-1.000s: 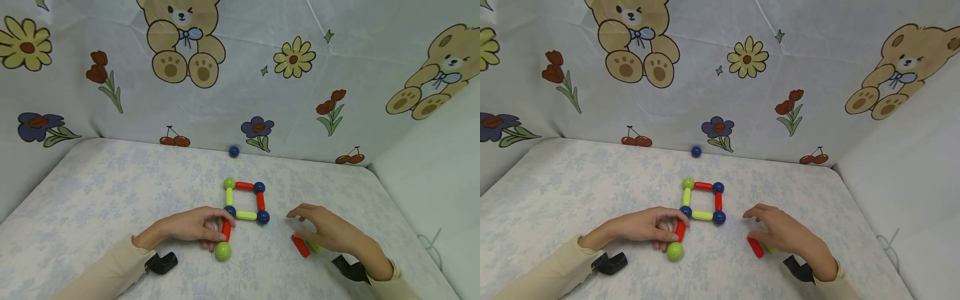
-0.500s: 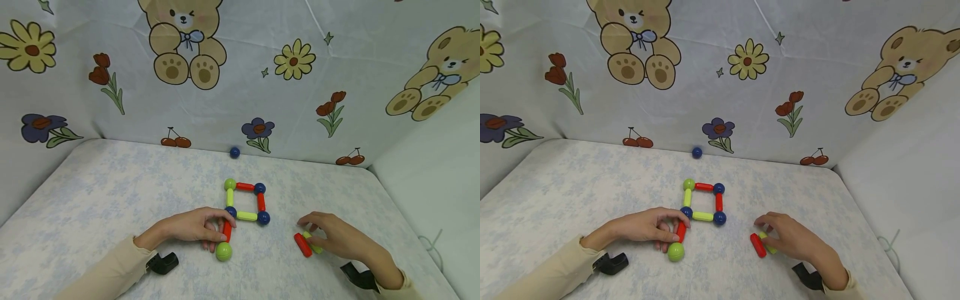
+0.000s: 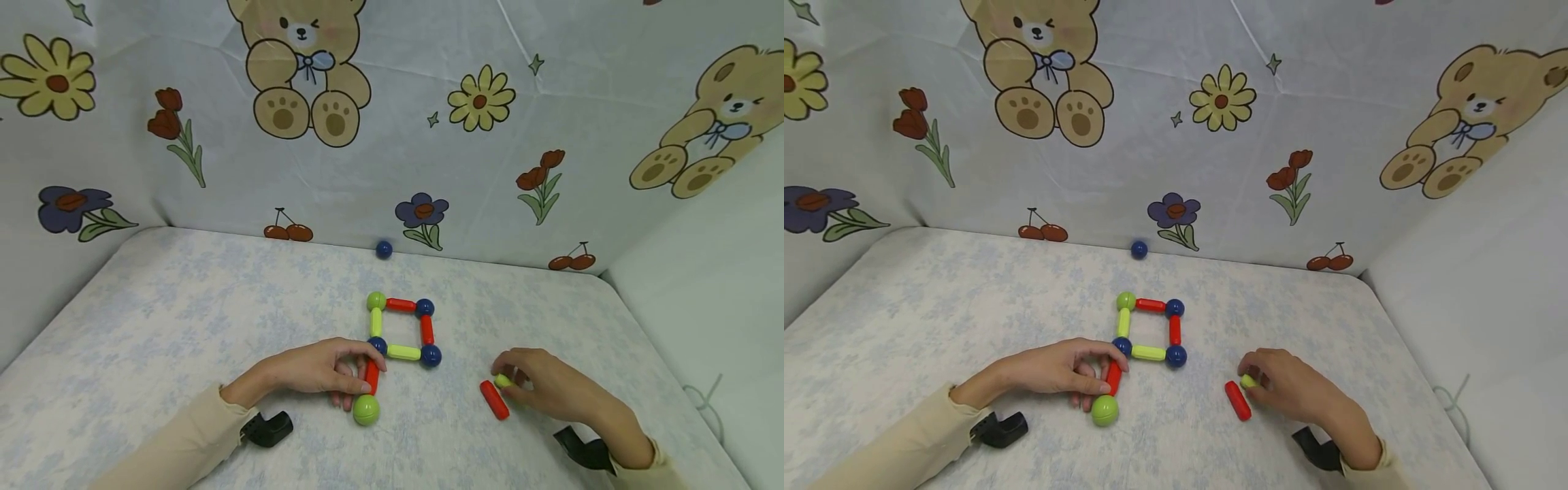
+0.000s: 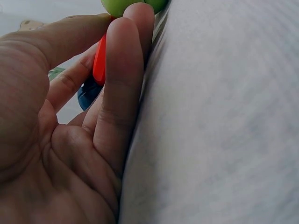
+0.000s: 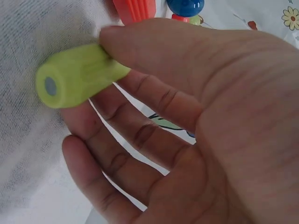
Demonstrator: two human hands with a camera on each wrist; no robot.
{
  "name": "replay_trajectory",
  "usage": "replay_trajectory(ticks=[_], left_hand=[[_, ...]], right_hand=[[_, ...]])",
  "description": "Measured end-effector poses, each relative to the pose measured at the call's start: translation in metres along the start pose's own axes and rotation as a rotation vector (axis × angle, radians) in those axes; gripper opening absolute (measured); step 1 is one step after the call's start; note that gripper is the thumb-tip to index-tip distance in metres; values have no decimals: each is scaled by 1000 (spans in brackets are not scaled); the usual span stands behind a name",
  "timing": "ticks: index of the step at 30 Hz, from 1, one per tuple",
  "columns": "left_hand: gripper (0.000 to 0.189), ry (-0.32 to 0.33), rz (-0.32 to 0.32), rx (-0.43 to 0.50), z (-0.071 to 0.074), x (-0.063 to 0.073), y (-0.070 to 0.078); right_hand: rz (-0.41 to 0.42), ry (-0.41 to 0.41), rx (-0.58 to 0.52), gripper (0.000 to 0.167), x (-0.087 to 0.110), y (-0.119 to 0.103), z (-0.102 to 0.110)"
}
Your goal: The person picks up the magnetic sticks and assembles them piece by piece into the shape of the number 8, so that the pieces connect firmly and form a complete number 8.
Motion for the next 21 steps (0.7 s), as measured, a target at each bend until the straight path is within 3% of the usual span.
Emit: replay_trajectory(ticks=[11, 21], left_hand=[[36, 6, 3, -3, 0, 1, 1], [37, 4, 8, 0, 0, 0, 0]], right_hand=[[77, 64, 46, 14, -7, -17, 4], [35, 57, 102, 17, -21, -30, 2]])
Point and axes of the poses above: each hand's wrist, its own x-axis away from the middle knuckle, its own z-axis out of the back of the hand, y = z × x, the point moved 10 cm from there along -x, towards the middle knuckle, and after that the axes turned 2 degrees about z, right-handed, at the moved point
